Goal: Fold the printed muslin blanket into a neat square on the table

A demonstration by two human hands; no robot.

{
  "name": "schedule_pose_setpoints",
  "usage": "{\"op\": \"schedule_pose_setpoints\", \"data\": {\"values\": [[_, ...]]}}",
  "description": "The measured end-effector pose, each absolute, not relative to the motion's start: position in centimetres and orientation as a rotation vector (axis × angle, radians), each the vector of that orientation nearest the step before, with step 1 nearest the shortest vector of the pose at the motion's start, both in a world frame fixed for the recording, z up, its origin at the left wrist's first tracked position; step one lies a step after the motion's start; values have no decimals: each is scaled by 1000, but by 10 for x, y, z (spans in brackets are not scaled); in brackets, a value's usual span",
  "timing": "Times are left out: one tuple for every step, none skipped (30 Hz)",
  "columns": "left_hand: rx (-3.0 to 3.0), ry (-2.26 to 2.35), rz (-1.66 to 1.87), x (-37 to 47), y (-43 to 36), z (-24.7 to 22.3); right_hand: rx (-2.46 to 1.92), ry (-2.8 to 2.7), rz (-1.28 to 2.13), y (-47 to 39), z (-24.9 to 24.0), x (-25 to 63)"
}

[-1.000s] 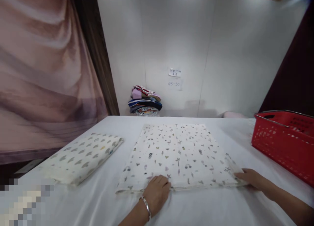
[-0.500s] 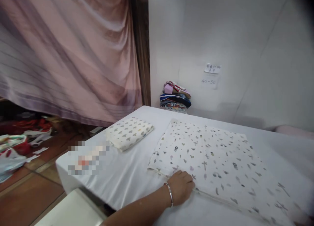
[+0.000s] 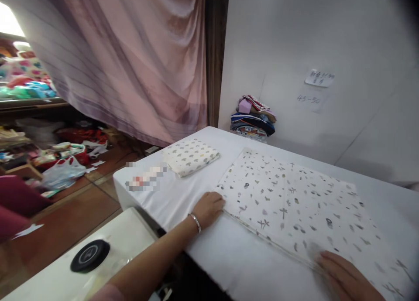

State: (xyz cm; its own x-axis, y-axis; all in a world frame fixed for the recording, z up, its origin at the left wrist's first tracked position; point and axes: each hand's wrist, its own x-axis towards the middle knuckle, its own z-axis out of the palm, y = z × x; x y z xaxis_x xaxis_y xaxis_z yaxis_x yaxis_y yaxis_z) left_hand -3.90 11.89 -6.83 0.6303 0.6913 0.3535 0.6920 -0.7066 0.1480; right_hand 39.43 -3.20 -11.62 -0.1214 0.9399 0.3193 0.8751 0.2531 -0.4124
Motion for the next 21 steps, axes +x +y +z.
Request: {"op": "schedule_pose_setpoints", "data": {"values": [[-2786,-1296,-648,-51,121,-69,-1624,-2104,166,-28,-112,380],[-2735,-1395,-674,-62,122,-70,-1608,-2157,156,-23,-107,365],[-2690,-1494,-689,-72,123,-71,-1583,-2198,148,-18,-102,349],[-2652,-1588,-696,-79,123,-72,-1549,-2233,158,-12,-96,333],[-2629,-1669,-697,-83,122,-74,-1510,-2246,162,-5,-89,316],[-2618,-1732,-697,-85,121,-74,-1463,-2273,185,1,-83,300],[-2618,-1777,-697,-85,119,-75,-1403,-2294,207,8,-78,283],[-2625,-1809,-696,-83,118,-75,-1348,-2317,232,16,-72,267],[-2631,-1839,-694,-79,117,-74,-1298,-2327,245,23,-68,252],[-2630,-1875,-690,-75,116,-73,-1255,-2339,259,31,-64,238],[-2623,-1918,-678,-70,115,-73,-1225,-2349,270,39,-62,225],[-2611,-1970,-661,-65,116,-72,-1197,-2356,270,47,-60,213],[-2591,-2027,-641,-61,116,-71,-1182,-2363,266,55,-59,203],[-2563,-2085,-621,-57,117,-71,-1177,-2368,256,62,-59,194],[-2530,-2136,-605,-54,118,-71,-1178,-2375,242,68,-59,185],[-2497,-2177,-594,-52,119,-71,-1186,-2382,229,74,-59,177],[-2468,-2207,-589,-49,119,-71,-1198,-2389,215,78,-60,170],[-2445,-2229,-586,-48,120,-71,-1210,-2399,204,82,-60,163],[-2430,-2246,-587,-47,120,-71,-1220,-2412,196,84,-61,157],[-2418,-2270,-588,-47,121,-70,-1228,-2425,190,86,-63,152],[-2404,-2306,-584,-47,121,-69,-1233,-2439,183,87,-64,148]]}}
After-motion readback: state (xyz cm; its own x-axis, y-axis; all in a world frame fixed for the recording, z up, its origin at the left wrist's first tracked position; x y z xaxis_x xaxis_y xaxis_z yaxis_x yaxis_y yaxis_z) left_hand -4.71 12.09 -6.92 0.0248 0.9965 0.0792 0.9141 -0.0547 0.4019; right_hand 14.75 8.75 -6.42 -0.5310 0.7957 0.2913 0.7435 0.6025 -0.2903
